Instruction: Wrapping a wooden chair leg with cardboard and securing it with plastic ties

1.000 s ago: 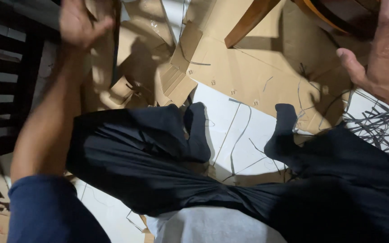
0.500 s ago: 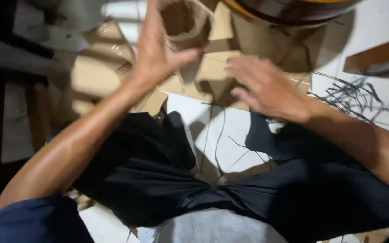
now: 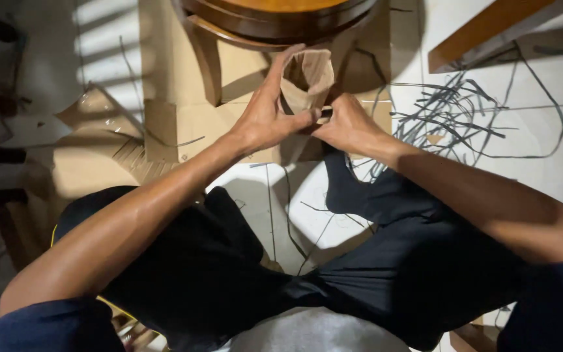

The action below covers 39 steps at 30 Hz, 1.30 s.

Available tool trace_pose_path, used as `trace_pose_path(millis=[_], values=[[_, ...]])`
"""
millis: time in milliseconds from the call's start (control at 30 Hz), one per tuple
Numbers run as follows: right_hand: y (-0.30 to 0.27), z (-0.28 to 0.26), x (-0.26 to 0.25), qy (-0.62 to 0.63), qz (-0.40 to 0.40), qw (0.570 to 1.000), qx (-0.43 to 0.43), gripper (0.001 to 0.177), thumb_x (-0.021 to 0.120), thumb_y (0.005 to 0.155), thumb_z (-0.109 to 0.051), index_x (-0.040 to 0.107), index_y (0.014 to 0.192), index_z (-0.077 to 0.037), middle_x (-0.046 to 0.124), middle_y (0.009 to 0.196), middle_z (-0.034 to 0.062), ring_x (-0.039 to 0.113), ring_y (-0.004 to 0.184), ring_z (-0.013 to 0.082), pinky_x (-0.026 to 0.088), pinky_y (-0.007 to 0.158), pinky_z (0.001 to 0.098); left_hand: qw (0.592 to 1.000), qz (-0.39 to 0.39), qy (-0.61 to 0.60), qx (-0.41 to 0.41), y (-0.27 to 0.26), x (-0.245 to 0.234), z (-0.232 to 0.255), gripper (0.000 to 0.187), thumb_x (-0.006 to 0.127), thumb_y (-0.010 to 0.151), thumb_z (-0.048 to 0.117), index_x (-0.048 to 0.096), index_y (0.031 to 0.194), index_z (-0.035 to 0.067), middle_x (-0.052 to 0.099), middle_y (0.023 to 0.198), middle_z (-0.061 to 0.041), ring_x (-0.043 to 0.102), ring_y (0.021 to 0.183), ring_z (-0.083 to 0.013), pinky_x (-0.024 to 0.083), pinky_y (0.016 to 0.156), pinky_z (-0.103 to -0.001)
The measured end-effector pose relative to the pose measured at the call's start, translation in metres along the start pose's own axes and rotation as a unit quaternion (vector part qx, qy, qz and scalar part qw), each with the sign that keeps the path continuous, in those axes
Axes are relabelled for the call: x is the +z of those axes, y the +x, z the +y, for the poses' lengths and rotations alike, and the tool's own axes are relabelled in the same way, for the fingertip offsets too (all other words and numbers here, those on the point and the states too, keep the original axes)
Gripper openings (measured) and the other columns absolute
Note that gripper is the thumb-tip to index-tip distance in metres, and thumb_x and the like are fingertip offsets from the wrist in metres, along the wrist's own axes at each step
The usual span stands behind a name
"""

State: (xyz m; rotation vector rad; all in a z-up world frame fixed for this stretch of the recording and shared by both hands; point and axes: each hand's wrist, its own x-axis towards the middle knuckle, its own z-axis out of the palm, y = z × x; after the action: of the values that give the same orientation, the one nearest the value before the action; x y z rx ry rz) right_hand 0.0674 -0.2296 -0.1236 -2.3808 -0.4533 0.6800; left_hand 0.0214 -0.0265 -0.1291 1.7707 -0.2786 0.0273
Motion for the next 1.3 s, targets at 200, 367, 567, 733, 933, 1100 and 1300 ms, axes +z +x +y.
trace_pose_path(millis=[200,367,567,733,933,1100,1300], values=[[0.024,0.054,-0.039,-0.007,0.003,0.985,-0.172,0.058,0.085,0.079,-0.030,0.062,0.121,0.001,0.069,0.113,0.0152,0.069,0.100,0.0292,0.054,0.089,0.0398,0.980,-0.114,0.156,0.044,0.040,0.020,-0.051,0.082,0.080,0.078,0.045,0.053,0.144,0.005,0.050,0.117,-0.013,0.046,0.113,-0.0314,0.045,0.095,-0.048],[0.049,0.097,-0.059,-0.025,0.020,0.992,-0.125,0.039,0.082,0.078,-0.010,0.051,0.102,-0.009,0.063,0.119,0.0130,0.067,0.106,0.0311,0.059,0.090,0.0494,0.963,-0.126,0.235,0.026,0.063,0.046,-0.087,0.089,0.088,0.079,0.035,0.034,0.142,0.003,0.047,0.150,-0.023,0.049,0.137,-0.0441,0.042,0.112,-0.065],[0.070,0.150,-0.086,-0.037,0.098,0.987,-0.124,0.044,0.087,0.076,-0.004,0.054,0.105,-0.005,0.062,0.111,0.0113,0.064,0.099,0.0271,0.056,0.088,0.0425,0.971,0.006,0.238,-0.018,0.073,0.072,-0.097,0.057,0.084,0.084,0.040,0.054,0.114,0.001,0.062,0.102,-0.017,0.059,0.099,-0.0348,0.049,0.088,-0.047],[0.078,0.137,-0.098,-0.078,0.116,0.990,-0.022,0.063,0.088,0.075,-0.010,0.051,0.126,-0.006,0.057,0.129,0.0172,0.056,0.123,0.0397,0.044,0.105,0.0631,0.975,0.049,0.183,-0.112,0.077,0.065,-0.104,0.052,0.073,0.090,0.041,0.063,0.098,-0.009,0.069,0.095,-0.024,0.068,0.086,-0.0342,0.057,0.077,-0.044],[0.080,0.109,-0.095,-0.058,0.101,0.990,-0.078,0.066,0.081,0.078,-0.008,0.050,0.135,0.005,0.062,0.122,0.0234,0.062,0.109,0.0430,0.052,0.092,0.0543,0.964,0.129,-0.078,-0.217,0.065,0.046,-0.042,0.061,0.066,0.078,0.048,0.069,0.114,-0.002,0.072,0.118,-0.021,0.067,0.113,-0.0341,0.052,0.099,-0.047],[0.100,0.094,-0.079,-0.032,0.040,0.997,-0.066,0.048,0.078,0.077,0.001,0.061,0.122,0.000,0.069,0.103,0.0150,0.069,0.084,0.0346,0.061,0.074,0.0458,0.906,0.232,-0.284,-0.213,0.056,0.031,-0.034,0.113,0.066,0.071,0.069,0.047,0.136,-0.021,0.047,0.146,-0.030,0.049,0.137,-0.0342,0.050,0.111,-0.044],[0.127,0.112,-0.057,-0.071,0.107,0.992,-0.009,0.032,0.084,0.086,-0.015,0.063,0.087,0.010,0.064,0.079,0.0122,0.062,0.056,0.0234,0.053,0.044,0.0308,0.860,0.265,-0.396,-0.182,0.046,-0.014,-0.007,0.058,0.064,0.064,0.077,0.045,0.063,0.022,0.038,0.059,0.006,0.038,0.055,-0.0069,0.037,0.063,-0.026]])
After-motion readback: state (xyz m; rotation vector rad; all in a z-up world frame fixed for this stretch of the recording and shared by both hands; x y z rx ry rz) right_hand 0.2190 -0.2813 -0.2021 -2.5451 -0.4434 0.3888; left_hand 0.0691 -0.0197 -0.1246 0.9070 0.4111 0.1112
